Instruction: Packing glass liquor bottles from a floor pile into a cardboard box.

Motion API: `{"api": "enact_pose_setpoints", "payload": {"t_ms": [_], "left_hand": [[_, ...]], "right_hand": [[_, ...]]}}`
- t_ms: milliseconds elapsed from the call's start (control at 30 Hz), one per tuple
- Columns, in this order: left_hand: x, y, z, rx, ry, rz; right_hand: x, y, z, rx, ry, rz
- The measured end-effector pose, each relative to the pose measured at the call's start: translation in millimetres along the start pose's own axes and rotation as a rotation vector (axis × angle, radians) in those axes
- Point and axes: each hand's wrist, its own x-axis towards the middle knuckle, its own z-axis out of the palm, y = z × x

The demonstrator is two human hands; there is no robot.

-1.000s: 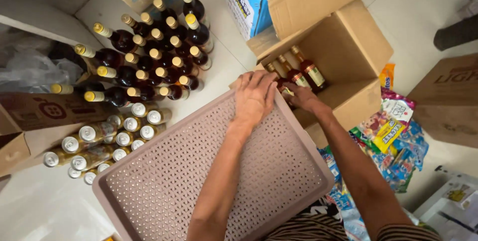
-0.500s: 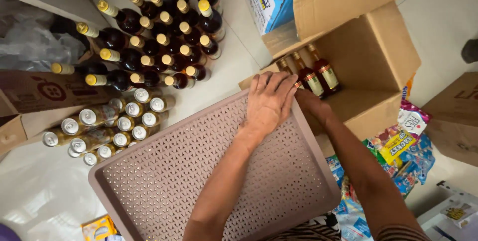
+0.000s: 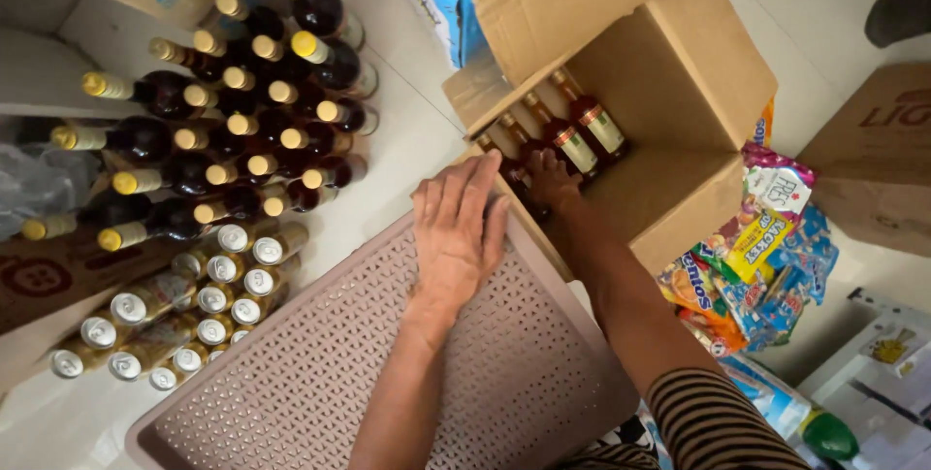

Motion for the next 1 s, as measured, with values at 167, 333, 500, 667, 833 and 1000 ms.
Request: {"api": "enact_pose_setpoints", "payload": {"t_ms": [167, 333, 500, 667, 833, 1000], "left_hand": [[6.2, 1.4, 1.5, 0.033, -0.023, 0.017], [8.0, 0.7, 2.0, 0.018, -0.034, 0.004], [7.3, -1.6, -0.1, 0.027, -0.031, 0.011], [5.5, -4.0, -4.4, 0.034, -0.036, -0.019], [4.4, -8.6, -6.3, 0.047, -0.024, -0.029], [-0.1, -13.9, -7.6, 0.032, -0.024, -0.030]], "right_hand": [[18.9, 14.1, 7.2, -0.120, -0.011, 0.029], [-1.3, 5.9, -3.4, -0.109, -0.016, 0.033], [-30.9, -23.0, -0.4, -0.235, 0.052, -0.075], [-16.0, -24.8, 23.7, -0.683, 0.066, -0.287], [-20.2, -23.3, 16.0, -0.795, 0.075, -0.289], [-32.9, -31.9, -2.7, -0.812, 0.016, -0.268]]}}
